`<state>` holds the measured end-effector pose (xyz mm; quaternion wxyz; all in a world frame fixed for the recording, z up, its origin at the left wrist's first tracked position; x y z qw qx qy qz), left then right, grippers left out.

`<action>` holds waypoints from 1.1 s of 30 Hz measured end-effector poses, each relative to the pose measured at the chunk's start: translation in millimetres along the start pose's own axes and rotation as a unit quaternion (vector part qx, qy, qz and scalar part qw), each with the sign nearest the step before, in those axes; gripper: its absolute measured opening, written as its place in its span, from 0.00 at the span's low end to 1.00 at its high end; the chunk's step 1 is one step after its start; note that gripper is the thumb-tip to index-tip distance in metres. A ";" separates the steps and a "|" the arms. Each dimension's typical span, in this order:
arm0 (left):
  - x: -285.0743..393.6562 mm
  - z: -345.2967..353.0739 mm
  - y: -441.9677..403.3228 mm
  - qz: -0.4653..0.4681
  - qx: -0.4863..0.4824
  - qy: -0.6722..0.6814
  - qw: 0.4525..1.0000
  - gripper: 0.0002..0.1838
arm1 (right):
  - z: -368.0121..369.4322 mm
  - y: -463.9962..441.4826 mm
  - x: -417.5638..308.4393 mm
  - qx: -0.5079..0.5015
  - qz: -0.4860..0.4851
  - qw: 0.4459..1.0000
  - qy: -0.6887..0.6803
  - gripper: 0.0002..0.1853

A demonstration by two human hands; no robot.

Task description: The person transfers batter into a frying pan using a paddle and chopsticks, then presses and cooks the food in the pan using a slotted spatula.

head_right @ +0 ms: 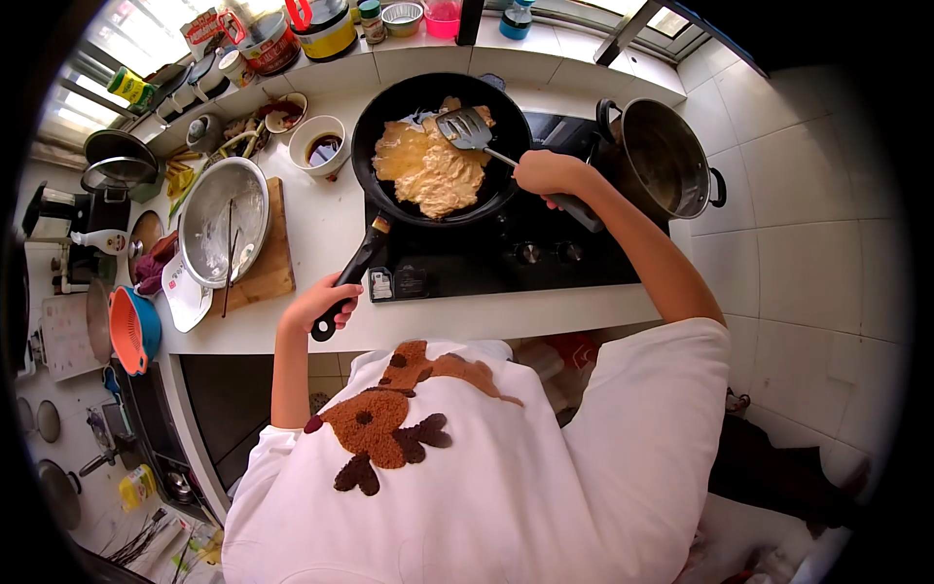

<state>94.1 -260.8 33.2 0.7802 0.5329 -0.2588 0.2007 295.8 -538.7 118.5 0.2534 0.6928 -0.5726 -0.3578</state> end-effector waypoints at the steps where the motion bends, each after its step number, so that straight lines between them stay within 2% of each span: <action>1: 0.2 -0.2 -0.2 0.001 0.000 -0.001 1.000 0.10 | -0.6 3.9 4.3 -0.009 0.016 0.999 -0.033 0.16; 7: 0.3 0.9 0.4 -0.001 -0.005 0.008 1.000 0.10 | 21.7 21.1 18.3 -0.069 0.027 0.993 -0.089 0.16; 10: 0.0 0.5 -0.4 0.000 -0.005 0.010 1.000 0.10 | 13.5 33.2 19.9 -0.068 0.003 0.992 -0.109 0.16; 13: 1.0 1.9 1.1 -0.002 -0.002 0.006 1.000 0.10 | 3.2 45.8 15.2 -0.035 0.018 0.996 -0.085 0.17; 15: 2.0 2.2 1.2 -0.004 -0.002 0.000 1.000 0.10 | -9.7 42.6 10.4 0.066 0.015 0.995 -0.071 0.20; 17: 1.3 1.2 0.3 -0.003 -0.003 -0.003 1.000 0.10 | -9.4 24.4 10.1 0.087 0.009 0.994 -0.064 0.21; 19: 1.7 1.4 0.2 -0.003 -0.004 -0.002 1.000 0.10 | -1.5 8.3 0.5 0.077 -0.049 0.996 -0.003 0.21; 23: 2.4 1.8 1.1 -0.002 -0.006 0.001 1.000 0.10 | 15.9 0.0 -8.4 0.059 -0.037 0.997 -0.025 0.16; 25: 0.2 0.7 -0.1 -0.003 -0.006 0.003 1.000 0.10 | 29.7 -0.2 -7.8 0.010 -0.040 0.999 -0.013 0.16; 26: 0.0 0.0 -0.9 -0.002 -0.006 0.004 1.000 0.10 | 38.4 -0.5 -5.9 0.007 -0.014 1.000 -0.010 0.15; 27: 0.6 0.0 -1.0 -0.002 -0.006 0.005 1.000 0.10 | 44.4 7.1 -9.9 0.013 -0.050 0.999 0.012 0.14; 33: 1.3 0.6 0.4 -0.006 -0.005 0.000 1.000 0.10 | 59.2 18.1 -6.3 -0.008 -0.011 1.000 0.024 0.13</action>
Point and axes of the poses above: each hand's wrist, its own y-axis away from the middle knuckle, its own z-axis out of the palm, x = y × z, the point moved 5 cm from there along -y, towards the middle knuckle, and after that the axes turned 3 degrees about -x, right-handed, at the moved point
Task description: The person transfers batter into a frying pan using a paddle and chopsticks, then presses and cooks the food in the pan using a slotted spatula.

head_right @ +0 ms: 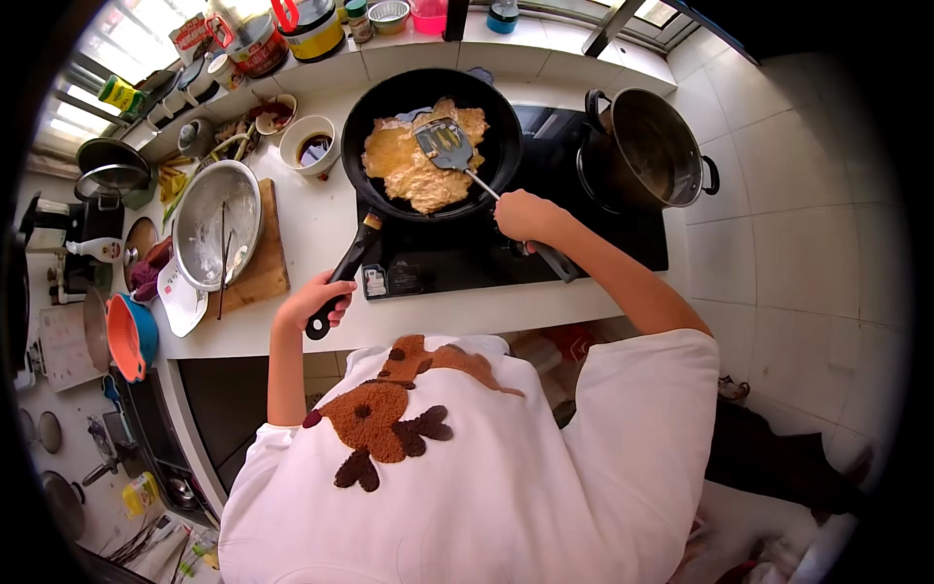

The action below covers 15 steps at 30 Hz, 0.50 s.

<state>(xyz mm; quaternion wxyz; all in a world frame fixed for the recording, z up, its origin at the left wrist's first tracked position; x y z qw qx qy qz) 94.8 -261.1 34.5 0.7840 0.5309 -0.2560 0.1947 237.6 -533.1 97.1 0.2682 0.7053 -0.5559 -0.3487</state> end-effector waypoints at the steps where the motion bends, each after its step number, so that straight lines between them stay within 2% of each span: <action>1: 1.5 0.6 0.3 0.001 0.000 -0.003 1.000 0.10 | -3.5 3.0 -0.5 -0.005 -0.002 1.000 0.004 0.13; 4: 0.6 1.0 0.3 0.007 0.001 -0.004 1.000 0.10 | -19.8 -2.2 10.8 -0.028 -0.043 0.997 0.060 0.15; 5: 0.4 0.1 -0.1 0.011 0.004 0.000 1.000 0.11 | -34.1 3.8 15.7 0.017 -0.036 0.999 -0.020 0.17; 6: -0.2 -0.4 -0.3 0.010 0.004 0.003 1.000 0.11 | -45.6 18.7 10.5 0.021 -0.019 0.998 -0.047 0.19; 8: -0.9 -1.0 -1.0 0.011 0.008 -0.005 1.000 0.11 | -50.1 22.5 8.0 0.095 -0.020 0.995 -0.040 0.19; 11: -0.7 -0.5 -1.1 0.006 0.003 0.003 1.000 0.11 | -40.5 16.3 -9.0 0.086 -0.052 0.995 0.024 0.17; 12: -0.4 -0.4 -1.1 0.006 0.003 0.003 1.000 0.11 | -32.8 6.3 -8.8 0.079 -0.016 0.997 0.017 0.15; 15: -0.3 -1.1 -0.3 0.006 0.003 0.002 1.000 0.11 | -17.3 -9.5 -19.0 0.084 -0.028 0.996 -0.020 0.13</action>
Point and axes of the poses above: each hand's wrist, its own y-axis away from the middle knuckle, its own z-axis out of the palm, x = y × z, the point moved 5 cm from there along -y, towards the middle knuckle, and after that the axes turned 3 degrees about -x, right-handed, at the moved point
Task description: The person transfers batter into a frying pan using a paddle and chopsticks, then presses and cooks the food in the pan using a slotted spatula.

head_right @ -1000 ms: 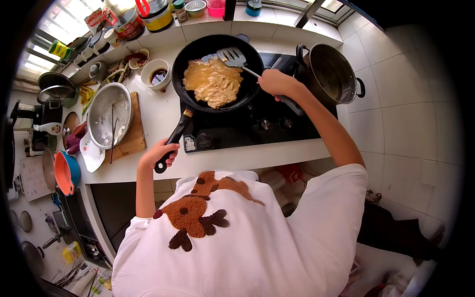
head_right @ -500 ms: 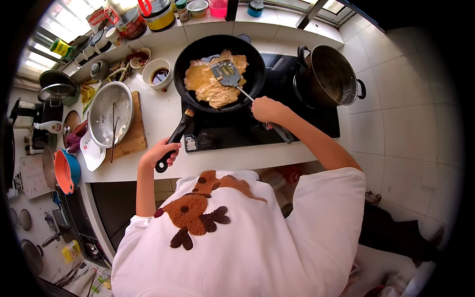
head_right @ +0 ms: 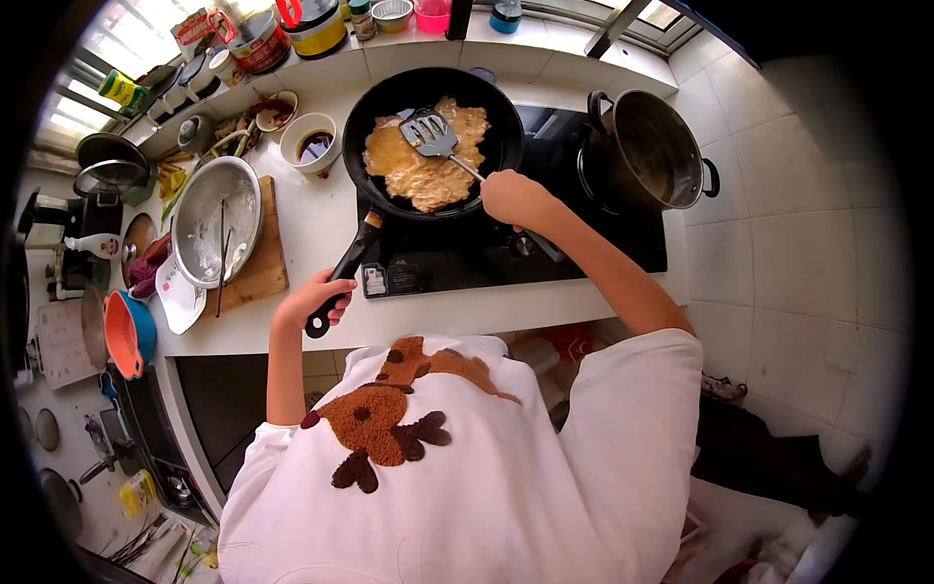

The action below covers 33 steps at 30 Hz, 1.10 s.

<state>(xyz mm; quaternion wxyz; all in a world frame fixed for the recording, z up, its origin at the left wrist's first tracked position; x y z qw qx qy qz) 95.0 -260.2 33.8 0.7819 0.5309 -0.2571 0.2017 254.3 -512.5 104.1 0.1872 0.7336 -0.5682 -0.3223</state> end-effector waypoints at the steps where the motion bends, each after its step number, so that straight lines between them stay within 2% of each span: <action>1: 0.6 0.2 0.2 0.000 -0.004 0.003 1.000 0.11 | 2.8 -2.2 -0.6 -0.002 -0.001 1.000 0.000 0.13; 3: -1.1 0.8 0.0 -0.005 -0.008 0.008 1.000 0.11 | 14.9 -5.5 -5.5 -0.057 -0.049 0.994 0.078 0.13; 4: -1.2 0.1 -0.5 -0.009 -0.004 0.001 1.000 0.11 | 21.1 -12.3 2.7 -0.073 -0.030 0.995 0.063 0.18; 8: -0.7 -1.1 -1.7 -0.004 -0.014 -0.008 1.000 0.10 | 26.7 -17.3 12.1 -0.111 0.009 0.988 0.105 0.18; 11: -1.5 -0.4 -1.9 0.003 -0.019 0.003 1.000 0.10 | 16.5 -18.3 13.8 -0.143 0.042 0.985 0.086 0.19; 12: -2.2 1.2 -1.4 0.005 -0.021 0.006 1.000 0.10 | 11.9 -19.1 14.8 -0.168 0.014 0.983 0.068 0.21; 13: -1.4 0.9 -0.7 0.002 -0.020 0.005 1.000 0.10 | 1.0 -15.4 21.7 -0.143 0.057 0.988 -0.030 0.18; 15: 0.2 0.0 -1.0 -0.001 -0.018 0.005 1.000 0.10 | -18.7 -11.6 27.2 -0.062 -0.002 0.998 -0.013 0.20; 20: -1.9 -0.5 -1.4 0.000 -0.014 0.004 1.000 0.10 | -42.0 46.2 40.7 -0.005 0.027 1.000 -0.011 0.21; 22: -1.0 0.7 -1.5 0.002 -0.015 0.010 1.000 0.10 | -40.4 71.1 43.0 0.028 0.031 0.998 0.036 0.21; 23: -1.0 0.9 -1.1 0.003 -0.015 0.010 1.000 0.10 | -36.9 82.3 40.6 -0.008 0.075 0.997 0.031 0.20; 27: -0.8 0.8 -1.0 0.001 -0.018 0.010 1.000 0.10 | -5.8 79.7 39.7 0.111 -0.078 0.979 0.154 0.19; 33: -1.4 0.1 -1.9 -0.001 -0.022 0.009 1.000 0.10 | 14.6 37.6 29.3 0.174 -0.153 0.944 0.237 0.19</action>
Point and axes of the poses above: each hand's wrist, its own y-axis away from the middle knuckle, its own z-axis out of the palm, x = y × z, the point moved 5 cm from there along -y, towards the middle knuckle, and after that the axes turned 3 degrees about -x, right-handed, at the moved point
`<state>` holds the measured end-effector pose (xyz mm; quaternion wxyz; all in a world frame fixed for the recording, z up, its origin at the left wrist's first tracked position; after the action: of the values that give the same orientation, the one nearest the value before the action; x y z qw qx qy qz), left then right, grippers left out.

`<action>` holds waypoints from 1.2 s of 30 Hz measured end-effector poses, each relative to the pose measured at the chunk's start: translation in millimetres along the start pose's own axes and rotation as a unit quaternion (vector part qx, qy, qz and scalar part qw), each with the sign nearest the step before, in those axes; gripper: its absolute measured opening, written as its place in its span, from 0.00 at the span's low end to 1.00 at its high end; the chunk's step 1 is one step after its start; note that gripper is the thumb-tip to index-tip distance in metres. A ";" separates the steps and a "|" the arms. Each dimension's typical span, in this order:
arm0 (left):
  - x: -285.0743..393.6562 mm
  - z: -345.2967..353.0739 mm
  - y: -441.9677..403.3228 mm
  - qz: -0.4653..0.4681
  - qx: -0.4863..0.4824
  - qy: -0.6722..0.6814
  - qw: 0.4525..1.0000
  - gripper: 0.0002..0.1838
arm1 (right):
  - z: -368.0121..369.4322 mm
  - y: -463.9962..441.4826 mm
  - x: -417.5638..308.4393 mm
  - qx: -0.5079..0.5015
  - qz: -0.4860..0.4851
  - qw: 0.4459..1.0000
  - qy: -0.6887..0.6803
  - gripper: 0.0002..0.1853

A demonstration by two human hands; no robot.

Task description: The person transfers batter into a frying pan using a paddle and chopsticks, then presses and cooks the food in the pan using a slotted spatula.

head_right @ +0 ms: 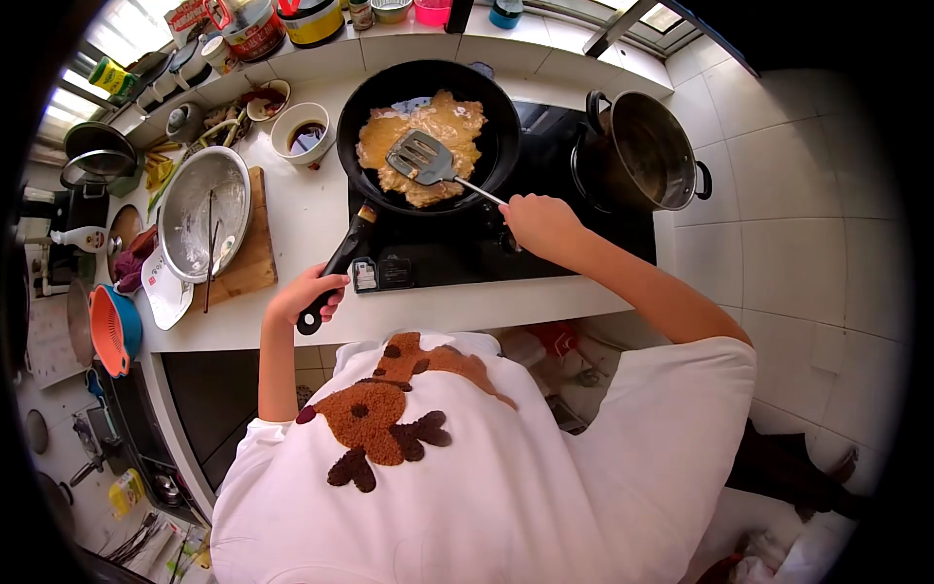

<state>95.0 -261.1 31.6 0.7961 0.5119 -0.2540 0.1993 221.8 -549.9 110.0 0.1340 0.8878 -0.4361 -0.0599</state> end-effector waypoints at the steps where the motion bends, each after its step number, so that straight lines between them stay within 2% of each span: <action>1: -0.2 0.0 -0.1 0.000 0.000 0.001 1.000 0.10 | 3.2 -5.8 0.5 -0.002 -0.013 1.000 0.014 0.19; 6: -0.2 -1.0 0.1 0.003 -0.004 0.003 1.000 0.10 | 17.2 -34.7 12.2 -0.022 -0.029 0.999 0.010 0.20; 9: -1.1 -1.8 -0.8 0.005 -0.006 0.003 1.000 0.10 | 21.4 -39.5 10.3 -0.132 0.002 0.990 -0.054 0.23; 10: -0.5 -1.6 -0.7 0.004 -0.005 0.005 1.000 0.10 | 14.3 -42.4 8.5 -0.134 -0.001 0.989 -0.055 0.23; 12: 1.2 -0.4 0.3 0.006 -0.010 0.008 1.000 0.11 | 13.0 -39.8 9.7 -0.296 0.134 0.937 -0.127 0.25; 17: -2.9 -2.4 -3.4 0.013 -0.024 0.013 1.000 0.11 | 17.0 -43.0 13.5 -0.320 0.128 0.934 -0.090 0.26; 19: -0.7 -0.7 -2.3 0.023 -0.031 0.019 0.999 0.11 | 5.2 -43.7 11.1 -0.359 0.144 0.915 -0.115 0.25; 20: -0.4 -0.5 -1.0 0.019 -0.021 0.014 0.999 0.11 | -6.8 -43.2 12.7 -0.354 0.145 0.916 -0.116 0.25; 24: -1.7 -1.0 -2.1 0.013 -0.018 0.011 1.000 0.11 | -54.1 -32.0 31.2 -0.231 0.113 0.961 -0.101 0.24; 26: -0.5 -0.5 -0.7 0.006 -0.012 0.000 1.000 0.11 | -54.1 -19.9 38.4 -0.214 0.147 0.960 -0.104 0.24; 28: 0.1 -1.2 -0.9 0.002 -0.006 -0.010 1.000 0.11 | -40.5 -14.9 51.7 -0.118 0.033 0.992 -0.009 0.24; 36: -0.7 -0.6 -0.9 0.002 -0.009 0.003 1.000 0.10 | -3.5 -21.7 48.3 -0.140 0.035 0.989 -0.019 0.24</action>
<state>95.0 -261.0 30.3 0.8009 0.5038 -0.2543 0.2000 268.7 -574.7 107.6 0.2509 0.8434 -0.4563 -0.1324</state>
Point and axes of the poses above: each hand's wrist, its own y-axis away from the middle knuckle, its own z-axis out of the palm, x = y × z, the point moved 5 cm from there along -y, towards the middle knuckle, and after that the axes turned 3 degrees about -x, right-handed, at the moved point
